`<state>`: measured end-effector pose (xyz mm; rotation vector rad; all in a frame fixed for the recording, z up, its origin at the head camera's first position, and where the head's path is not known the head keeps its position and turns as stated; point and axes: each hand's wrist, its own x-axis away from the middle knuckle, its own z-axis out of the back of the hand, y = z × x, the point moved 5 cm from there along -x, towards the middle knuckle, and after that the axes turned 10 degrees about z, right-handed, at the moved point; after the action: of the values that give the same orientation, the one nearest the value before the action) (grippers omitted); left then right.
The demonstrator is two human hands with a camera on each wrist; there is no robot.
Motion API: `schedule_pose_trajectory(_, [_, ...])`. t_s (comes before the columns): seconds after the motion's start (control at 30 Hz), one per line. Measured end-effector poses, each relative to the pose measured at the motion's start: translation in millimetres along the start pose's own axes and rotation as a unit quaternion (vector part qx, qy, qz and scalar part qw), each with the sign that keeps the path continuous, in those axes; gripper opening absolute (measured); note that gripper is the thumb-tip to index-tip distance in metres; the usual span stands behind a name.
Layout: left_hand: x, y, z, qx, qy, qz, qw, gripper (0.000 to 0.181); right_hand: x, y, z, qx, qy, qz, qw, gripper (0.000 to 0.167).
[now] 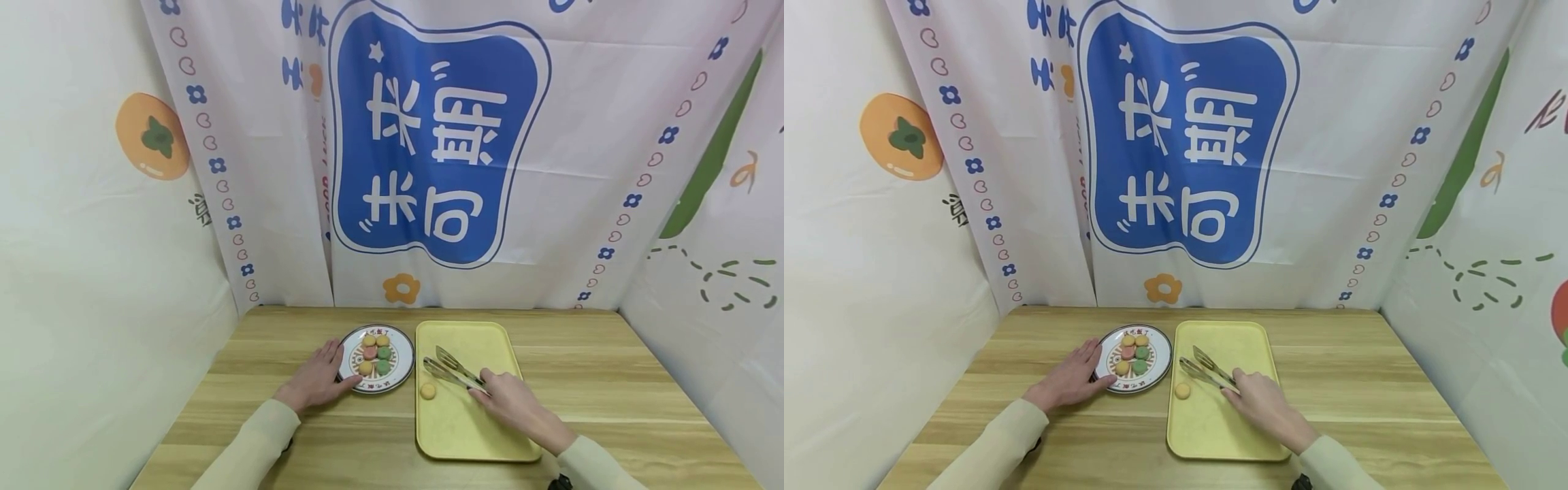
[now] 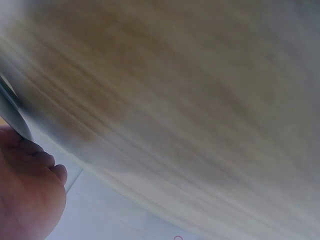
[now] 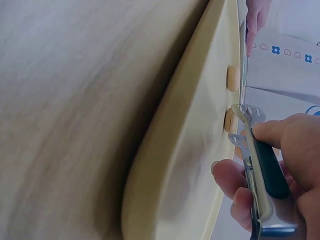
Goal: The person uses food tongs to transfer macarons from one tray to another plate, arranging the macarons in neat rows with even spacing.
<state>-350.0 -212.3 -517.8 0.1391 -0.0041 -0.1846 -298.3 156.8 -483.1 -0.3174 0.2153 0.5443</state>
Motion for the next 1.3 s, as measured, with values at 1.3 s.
schedule_pose_trajectory(1.3, [0.6, 0.0, -0.7, 0.003, -0.006, 0.005, 1.0000, 0.101, -8.1, -11, 5, -0.016, 0.020, 0.023, 0.9994, 0.021])
